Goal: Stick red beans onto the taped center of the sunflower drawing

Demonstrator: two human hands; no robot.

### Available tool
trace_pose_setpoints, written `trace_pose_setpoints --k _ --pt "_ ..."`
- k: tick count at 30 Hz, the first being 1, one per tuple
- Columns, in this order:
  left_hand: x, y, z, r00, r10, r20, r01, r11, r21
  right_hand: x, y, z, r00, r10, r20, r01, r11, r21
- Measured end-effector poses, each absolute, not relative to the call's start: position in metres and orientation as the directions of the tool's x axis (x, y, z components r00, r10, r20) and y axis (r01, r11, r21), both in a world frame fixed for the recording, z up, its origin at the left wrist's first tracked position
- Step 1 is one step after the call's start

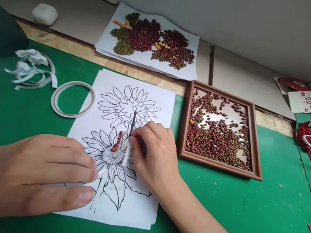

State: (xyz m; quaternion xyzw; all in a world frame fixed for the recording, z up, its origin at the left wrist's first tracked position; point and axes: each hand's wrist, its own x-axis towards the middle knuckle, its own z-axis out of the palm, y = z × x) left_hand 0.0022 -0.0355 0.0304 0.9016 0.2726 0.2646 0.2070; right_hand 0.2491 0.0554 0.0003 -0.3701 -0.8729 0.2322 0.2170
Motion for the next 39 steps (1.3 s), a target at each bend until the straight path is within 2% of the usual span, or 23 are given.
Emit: trace_pose_setpoints --k 2,5,8,10,19,29,32,39 --pt "0.002 -0.035 0.03 0.721 0.605 0.337 0.385 -0.755 0.531 0.249 0.055 0.0 -0.637 0.743 0.207 0.547 0.624 -0.558" --pt "0.0 -0.036 0.025 0.702 0.643 0.306 0.491 -0.749 0.445 0.249 0.056 0.0 -0.645 0.735 0.209 0.546 0.635 -0.546" --pt "-0.004 -0.035 0.015 0.621 0.763 0.178 0.685 -0.639 0.349 0.248 0.056 0.001 -0.649 0.734 0.202 0.555 0.637 -0.535" --pt "-0.006 -0.034 0.008 0.588 0.802 0.105 0.74 -0.586 0.33 0.247 0.056 0.002 -0.65 0.734 0.199 0.562 0.64 -0.524" --pt "-0.008 -0.039 -0.001 0.607 0.793 0.043 0.766 -0.599 0.232 0.246 0.057 0.003 -0.664 0.721 0.196 0.562 0.655 -0.505" --pt "-0.008 -0.039 0.0 0.595 0.8 0.07 0.766 -0.592 0.25 0.241 0.053 0.006 -0.707 0.681 0.19 0.574 0.71 -0.408" --pt "-0.008 -0.039 0.0 0.601 0.798 0.053 0.77 -0.595 0.232 0.242 0.052 0.006 -0.709 0.684 0.173 0.566 0.698 -0.438" --pt "-0.008 -0.038 0.0 0.612 0.79 0.042 0.769 -0.606 0.202 0.248 0.056 0.003 -0.661 0.713 0.234 0.546 0.671 -0.502"
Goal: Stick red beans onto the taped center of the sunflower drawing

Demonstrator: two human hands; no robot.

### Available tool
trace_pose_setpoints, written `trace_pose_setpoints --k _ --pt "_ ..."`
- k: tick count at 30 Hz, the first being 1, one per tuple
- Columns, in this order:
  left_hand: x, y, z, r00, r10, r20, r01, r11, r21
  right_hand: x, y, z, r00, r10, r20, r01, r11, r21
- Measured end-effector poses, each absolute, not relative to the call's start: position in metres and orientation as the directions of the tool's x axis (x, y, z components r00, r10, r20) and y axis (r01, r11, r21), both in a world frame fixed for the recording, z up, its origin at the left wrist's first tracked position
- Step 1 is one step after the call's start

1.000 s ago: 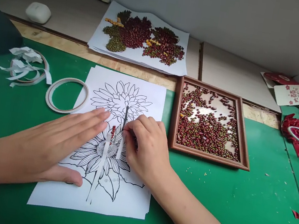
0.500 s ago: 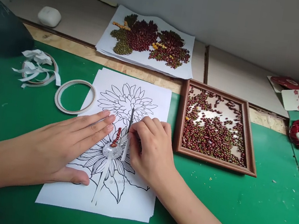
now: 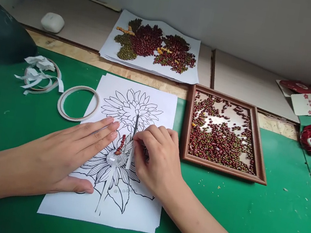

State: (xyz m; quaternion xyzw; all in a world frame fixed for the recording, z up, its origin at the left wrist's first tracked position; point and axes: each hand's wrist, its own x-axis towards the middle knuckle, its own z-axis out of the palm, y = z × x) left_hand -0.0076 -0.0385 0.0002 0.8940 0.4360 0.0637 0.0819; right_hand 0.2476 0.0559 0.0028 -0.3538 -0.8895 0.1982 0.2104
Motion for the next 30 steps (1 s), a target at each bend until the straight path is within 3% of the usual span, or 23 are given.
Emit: trace_pose_setpoints --k 11,20,30 --pt "-0.0025 -0.0424 0.0033 0.564 0.825 -0.007 0.81 -0.552 0.197 0.2438 0.0549 0.0059 -0.702 0.686 0.192 0.556 0.695 -0.456" --pt "-0.003 -0.0431 0.0029 0.555 0.832 -0.002 0.812 -0.542 0.219 0.2484 0.0557 0.0041 -0.657 0.718 0.232 0.55 0.666 -0.505" --pt "-0.0026 -0.0427 0.0032 0.562 0.827 -0.012 0.815 -0.552 0.178 0.2427 0.0542 0.0032 -0.711 0.663 0.234 0.571 0.738 -0.359"
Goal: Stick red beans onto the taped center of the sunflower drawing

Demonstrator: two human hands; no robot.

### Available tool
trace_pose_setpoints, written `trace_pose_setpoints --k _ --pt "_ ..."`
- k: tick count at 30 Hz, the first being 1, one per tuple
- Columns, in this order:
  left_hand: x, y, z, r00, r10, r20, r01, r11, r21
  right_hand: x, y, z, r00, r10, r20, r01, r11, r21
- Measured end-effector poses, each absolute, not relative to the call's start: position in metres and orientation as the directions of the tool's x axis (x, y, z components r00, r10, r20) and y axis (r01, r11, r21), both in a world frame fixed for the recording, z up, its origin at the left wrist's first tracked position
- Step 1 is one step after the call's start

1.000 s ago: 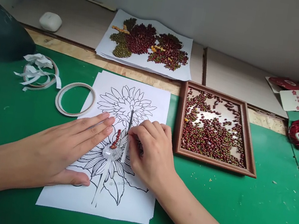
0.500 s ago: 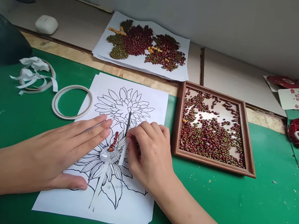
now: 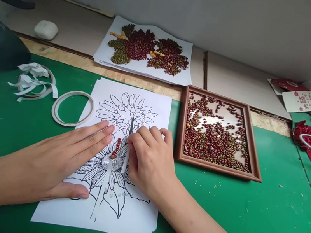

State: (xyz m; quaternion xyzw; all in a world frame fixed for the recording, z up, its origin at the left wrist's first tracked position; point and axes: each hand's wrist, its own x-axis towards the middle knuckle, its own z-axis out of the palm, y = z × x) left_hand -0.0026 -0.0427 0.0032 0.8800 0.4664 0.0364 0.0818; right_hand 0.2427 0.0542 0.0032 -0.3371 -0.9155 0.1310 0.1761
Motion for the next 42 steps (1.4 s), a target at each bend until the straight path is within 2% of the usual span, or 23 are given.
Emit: trace_pose_setpoints --k 3,6,10,18,26,32,35,39,42 --pt "-0.002 -0.043 0.003 0.551 0.834 -0.004 0.819 -0.54 0.195 0.243 0.054 0.005 -0.727 0.66 0.189 0.57 0.735 -0.367" --pt "-0.003 -0.044 0.001 0.546 0.838 0.006 0.818 -0.534 0.214 0.246 0.055 0.007 -0.721 0.674 0.159 0.566 0.706 -0.427" --pt "-0.005 -0.044 -0.001 0.57 0.821 0.012 0.802 -0.56 0.209 0.249 0.058 0.005 -0.632 0.735 0.245 0.561 0.652 -0.51" --pt "-0.003 -0.045 0.002 0.549 0.836 -0.002 0.819 -0.538 0.197 0.25 0.058 0.006 -0.662 0.706 0.253 0.542 0.683 -0.489" --pt "-0.009 -0.042 -0.002 0.607 0.794 0.031 0.779 -0.603 0.175 0.253 0.062 0.01 -0.751 0.644 0.143 0.553 0.733 -0.397" --pt "-0.008 -0.041 0.0 0.593 0.805 0.035 0.785 -0.587 0.2 0.25 0.062 0.01 -0.778 0.623 0.082 0.571 0.755 -0.321" --pt "-0.006 -0.042 0.0 0.574 0.818 0.043 0.792 -0.568 0.224 0.252 0.063 0.009 -0.775 0.626 0.087 0.563 0.746 -0.357" --pt "-0.004 -0.045 0.0 0.547 0.837 0.027 0.81 -0.537 0.234 0.254 0.066 0.008 -0.751 0.639 0.17 0.515 0.726 -0.455" --pt "-0.004 -0.045 0.0 0.544 0.839 0.017 0.812 -0.532 0.241 0.255 0.066 0.007 -0.749 0.63 0.205 0.497 0.739 -0.454"
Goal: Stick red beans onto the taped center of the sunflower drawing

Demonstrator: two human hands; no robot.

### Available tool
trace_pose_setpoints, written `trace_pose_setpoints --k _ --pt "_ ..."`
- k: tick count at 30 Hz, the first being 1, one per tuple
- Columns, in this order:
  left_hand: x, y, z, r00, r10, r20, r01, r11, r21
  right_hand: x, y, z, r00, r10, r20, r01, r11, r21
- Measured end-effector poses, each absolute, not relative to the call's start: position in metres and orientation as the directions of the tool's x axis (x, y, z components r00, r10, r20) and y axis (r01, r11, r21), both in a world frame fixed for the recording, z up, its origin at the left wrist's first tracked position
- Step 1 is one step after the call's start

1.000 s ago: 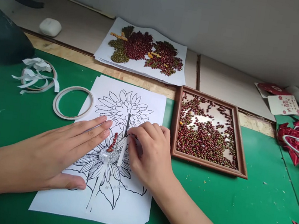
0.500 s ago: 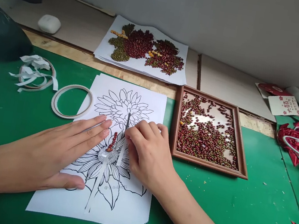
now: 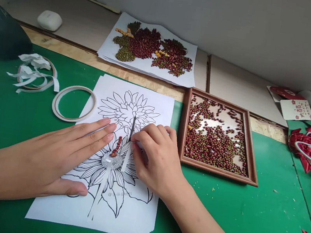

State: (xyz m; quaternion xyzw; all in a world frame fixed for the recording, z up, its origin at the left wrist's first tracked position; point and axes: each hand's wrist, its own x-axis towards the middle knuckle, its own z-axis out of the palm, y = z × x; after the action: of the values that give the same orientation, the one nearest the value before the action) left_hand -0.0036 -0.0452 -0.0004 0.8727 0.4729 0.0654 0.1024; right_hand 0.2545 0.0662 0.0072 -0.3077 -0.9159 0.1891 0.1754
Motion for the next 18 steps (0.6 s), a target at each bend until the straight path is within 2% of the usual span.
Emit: trace_pose_setpoints --k 5,12,15,18 --pt "-0.007 -0.0424 -0.0004 0.576 0.818 0.013 0.798 -0.565 0.207 0.2535 0.0635 0.0064 -0.754 0.602 0.264 0.501 0.786 -0.362" --pt "-0.0044 -0.0445 0.0001 0.54 0.842 0.009 0.814 -0.524 0.251 0.2536 0.0623 0.0015 -0.778 0.602 0.177 0.556 0.792 -0.252" --pt "-0.0027 -0.0457 0.0002 0.54 0.842 0.012 0.812 -0.525 0.257 0.2536 0.0619 0.001 -0.783 0.6 0.162 0.559 0.794 -0.241" --pt "-0.003 -0.0454 -0.0006 0.533 0.846 0.033 0.805 -0.518 0.29 0.2536 0.0614 0.0041 -0.775 0.615 0.15 0.557 0.775 -0.3"
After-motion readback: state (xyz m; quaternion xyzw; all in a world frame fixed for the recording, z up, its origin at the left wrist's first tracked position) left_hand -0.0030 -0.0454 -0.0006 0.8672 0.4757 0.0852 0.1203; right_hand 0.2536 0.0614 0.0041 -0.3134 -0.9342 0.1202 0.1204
